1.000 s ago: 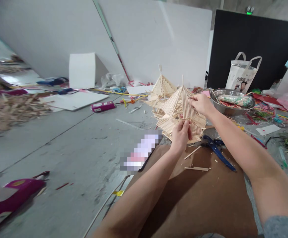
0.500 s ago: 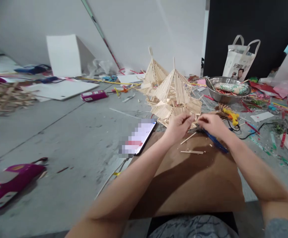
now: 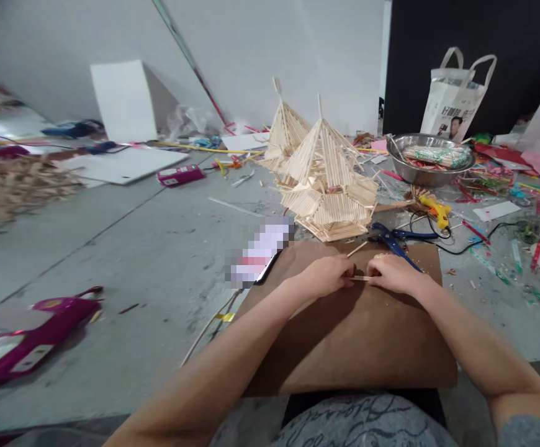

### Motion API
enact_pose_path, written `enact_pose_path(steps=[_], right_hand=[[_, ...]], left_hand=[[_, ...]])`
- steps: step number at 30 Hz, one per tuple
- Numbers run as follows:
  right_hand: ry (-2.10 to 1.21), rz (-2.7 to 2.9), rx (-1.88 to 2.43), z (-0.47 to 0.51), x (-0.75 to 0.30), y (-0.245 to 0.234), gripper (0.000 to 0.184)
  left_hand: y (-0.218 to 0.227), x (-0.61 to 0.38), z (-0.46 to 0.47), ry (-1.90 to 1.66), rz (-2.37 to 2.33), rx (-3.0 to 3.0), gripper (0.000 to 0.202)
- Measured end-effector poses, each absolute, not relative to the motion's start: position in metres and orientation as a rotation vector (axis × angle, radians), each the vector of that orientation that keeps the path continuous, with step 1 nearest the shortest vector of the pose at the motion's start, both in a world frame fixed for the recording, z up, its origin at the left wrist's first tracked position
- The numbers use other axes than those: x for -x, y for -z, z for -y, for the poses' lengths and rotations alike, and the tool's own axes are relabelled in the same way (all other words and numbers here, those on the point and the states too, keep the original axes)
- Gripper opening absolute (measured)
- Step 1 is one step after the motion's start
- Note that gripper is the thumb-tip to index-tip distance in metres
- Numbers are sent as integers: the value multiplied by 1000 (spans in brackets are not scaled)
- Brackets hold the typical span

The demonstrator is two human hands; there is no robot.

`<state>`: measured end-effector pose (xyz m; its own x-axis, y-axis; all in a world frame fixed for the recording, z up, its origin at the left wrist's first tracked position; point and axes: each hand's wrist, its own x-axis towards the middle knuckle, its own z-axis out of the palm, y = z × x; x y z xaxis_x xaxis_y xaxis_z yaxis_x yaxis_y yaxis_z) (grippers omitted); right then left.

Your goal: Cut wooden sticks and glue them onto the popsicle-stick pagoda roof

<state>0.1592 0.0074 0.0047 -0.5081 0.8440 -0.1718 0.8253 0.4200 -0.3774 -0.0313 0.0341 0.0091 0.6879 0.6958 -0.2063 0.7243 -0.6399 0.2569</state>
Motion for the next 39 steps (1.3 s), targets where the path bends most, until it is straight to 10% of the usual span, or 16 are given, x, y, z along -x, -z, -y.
enact_pose_path(steps=[14,27,39], right_hand=[[-435,2267,1563,-7,-163,11,17],[-372,1792,1216,-46,-151,-100,20],[-287,1677,1215,-120,-132,-125,8]], left_hand=[[-54,49,-35,249,-1105,-2590,17],[-73,17,-74,-1511,-901,-1045,12],[-62,-4,-78,-1564,-891,-873,23]])
